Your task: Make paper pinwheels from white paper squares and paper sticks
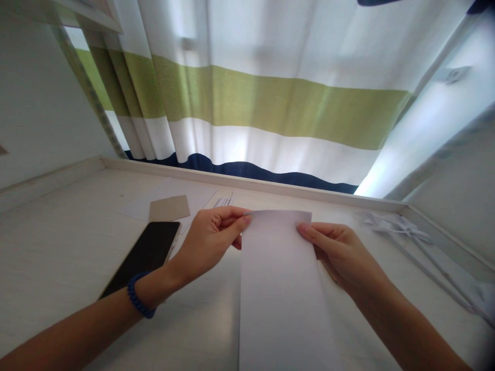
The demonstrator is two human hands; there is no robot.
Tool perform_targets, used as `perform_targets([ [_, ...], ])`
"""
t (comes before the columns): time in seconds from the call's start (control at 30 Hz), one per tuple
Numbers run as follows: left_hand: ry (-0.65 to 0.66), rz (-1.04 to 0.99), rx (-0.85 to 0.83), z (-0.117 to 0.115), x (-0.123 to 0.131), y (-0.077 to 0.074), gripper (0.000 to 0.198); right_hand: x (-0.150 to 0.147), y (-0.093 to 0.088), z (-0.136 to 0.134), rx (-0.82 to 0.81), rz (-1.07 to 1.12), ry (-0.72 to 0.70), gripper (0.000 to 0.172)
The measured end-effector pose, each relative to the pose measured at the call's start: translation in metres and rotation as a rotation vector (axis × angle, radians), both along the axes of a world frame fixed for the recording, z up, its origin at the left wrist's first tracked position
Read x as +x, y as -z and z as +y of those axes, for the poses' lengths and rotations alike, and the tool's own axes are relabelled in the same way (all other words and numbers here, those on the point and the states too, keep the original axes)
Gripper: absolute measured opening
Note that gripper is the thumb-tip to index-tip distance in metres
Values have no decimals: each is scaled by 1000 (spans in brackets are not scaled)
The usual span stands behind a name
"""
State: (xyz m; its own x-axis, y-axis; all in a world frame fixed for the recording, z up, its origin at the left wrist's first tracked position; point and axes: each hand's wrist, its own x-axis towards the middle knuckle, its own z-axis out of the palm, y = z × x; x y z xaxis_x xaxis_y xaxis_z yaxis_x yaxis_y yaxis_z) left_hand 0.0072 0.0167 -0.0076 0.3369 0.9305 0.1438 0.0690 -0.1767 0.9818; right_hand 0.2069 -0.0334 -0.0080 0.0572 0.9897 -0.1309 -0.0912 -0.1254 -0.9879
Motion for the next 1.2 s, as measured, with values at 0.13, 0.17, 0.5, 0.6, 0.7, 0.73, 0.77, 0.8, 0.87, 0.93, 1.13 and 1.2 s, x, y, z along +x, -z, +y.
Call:
perform_targets([
  [0.13,-1,-7,14,1,1,0,18,0,0,0,-13,9,-1,26],
  [0.17,0,-10,17,1,1,0,18,0,-1,0,-28,10,-24,26],
  [0.5,-46,18,81,4,0,3,17,-2,10,3,-45,52,-98,30],
  [0.6,-87,22,83,6,0,3,19,-4,12,4,-73,60,-121,34],
  [0.7,-101,15,81,8,0,3,19,-5,13,3,-60,56,-117,34],
  [0.73,-104,13,80,8,0,3,20,-6,13,3,-53,56,-111,33],
  [0.77,-106,12,80,9,1,3,20,-6,13,3,-50,56,-108,33],
  [0.8,-113,11,83,9,1,4,21,-5,14,3,-53,56,-110,33],
  [0.87,-139,11,96,10,1,4,20,-5,15,4,-70,51,-131,33],
  [0.93,-166,7,112,11,1,5,18,-5,17,4,-83,40,-154,32],
  [1.13,-183,9,137,13,0,6,17,-6,16,3,-48,-2,-119,29],
  [1.2,-196,13,135,13,0,7,18,-7,15,3,-63,-20,-132,30],
])
